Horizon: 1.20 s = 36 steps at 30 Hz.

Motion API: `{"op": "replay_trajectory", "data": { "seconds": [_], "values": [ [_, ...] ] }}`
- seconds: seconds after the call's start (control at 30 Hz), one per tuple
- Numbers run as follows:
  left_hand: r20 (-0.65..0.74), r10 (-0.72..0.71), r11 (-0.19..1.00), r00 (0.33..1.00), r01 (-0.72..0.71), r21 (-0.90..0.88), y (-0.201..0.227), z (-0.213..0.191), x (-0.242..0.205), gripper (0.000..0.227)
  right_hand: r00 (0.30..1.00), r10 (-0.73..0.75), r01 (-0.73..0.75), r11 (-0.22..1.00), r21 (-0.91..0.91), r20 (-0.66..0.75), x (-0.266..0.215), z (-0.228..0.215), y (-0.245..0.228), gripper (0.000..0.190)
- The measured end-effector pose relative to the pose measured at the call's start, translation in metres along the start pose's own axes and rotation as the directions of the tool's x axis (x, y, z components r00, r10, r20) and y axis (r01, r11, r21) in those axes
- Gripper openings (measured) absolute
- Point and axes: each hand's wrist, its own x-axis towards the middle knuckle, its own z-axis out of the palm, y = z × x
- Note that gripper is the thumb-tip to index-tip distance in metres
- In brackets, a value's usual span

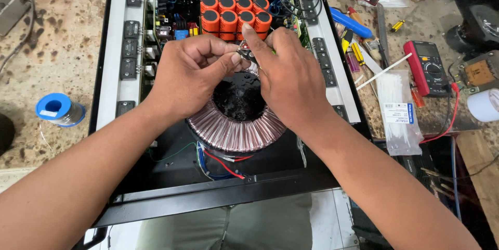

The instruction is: The person works on an open electronic device, handling a large toroidal inductor and connecting wires to the circuit board. They use pliers to strip wire ends and a soldering iron to attach wires to components on the board.

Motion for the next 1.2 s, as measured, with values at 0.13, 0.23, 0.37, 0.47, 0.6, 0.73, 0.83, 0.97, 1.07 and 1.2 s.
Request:
{"op": "replay_trajectory", "data": {
  "seconds": [0.13, 0.23, 0.37, 0.47, 0.6, 0.73, 0.83, 0.97, 1.07, 1.2],
  "values": [
    [-0.013, 0.010, 0.999, 1.000, -0.010, 0.053, 0.001, 0.002, -0.002, 0.007, 1.000, -0.011, 0.011, 1.000, -0.022, -0.011, 0.005, -0.008, -0.004, 0.057],
    [-0.047, 0.037, 0.994, 0.998, -0.033, 0.100, 0.004, 0.004, -0.002, 0.005, 0.999, 0.039, -0.039, 0.999, 0.013, 0.038, 0.007, -0.005, -0.004, 0.065],
    [-0.073, 0.079, 0.975, 0.994, -0.062, 0.215, 0.002, 0.000, -0.001, 0.009, 0.981, 0.194, -0.162, 0.871, 0.464, -0.021, 0.013, -0.015, -0.012, 0.028],
    [-0.059, 0.095, 0.955, 0.994, -0.074, 0.286, 0.003, -0.001, 0.000, 0.011, 0.977, 0.192, -0.098, 0.792, 0.602, -0.092, 0.019, -0.018, -0.013, 0.018],
    [-0.016, 0.119, 0.904, 0.993, -0.102, 0.415, 0.000, -0.004, -0.001, 0.009, 0.972, 0.231, -0.155, 0.744, 0.650, -0.032, 0.020, -0.016, -0.011, 0.016],
    [0.033, 0.240, 0.831, 0.970, -0.223, 0.510, 0.000, -0.004, 0.000, 0.007, 0.955, 0.295, -0.228, 0.676, 0.701, 0.026, 0.018, -0.011, -0.009, 0.018],
    [0.045, 0.268, 0.810, 0.962, -0.250, 0.531, -0.002, -0.004, 0.000, 0.008, 0.948, 0.309, -0.266, 0.639, 0.721, 0.076, 0.019, -0.013, -0.010, 0.021],
    [0.097, 0.337, 0.780, 0.937, -0.335, 0.529, -0.005, -0.006, 0.000, 0.005, 0.953, 0.298, -0.245, 0.650, 0.719, 0.055, 0.018, -0.013, -0.009, 0.020],
    [0.149, 0.390, 0.732, 0.909, -0.404, 0.548, -0.006, -0.006, 0.000, 0.005, 0.942, 0.317, -0.299, 0.650, 0.698, 0.108, 0.018, -0.013, -0.009, 0.022],
    [0.181, 0.405, 0.686, 0.896, -0.428, 0.588, -0.004, -0.004, -0.003, 0.009, 0.904, 0.382, -0.402, 0.601, 0.691, 0.194, 0.019, -0.015, -0.007, 0.024]
  ]
}}
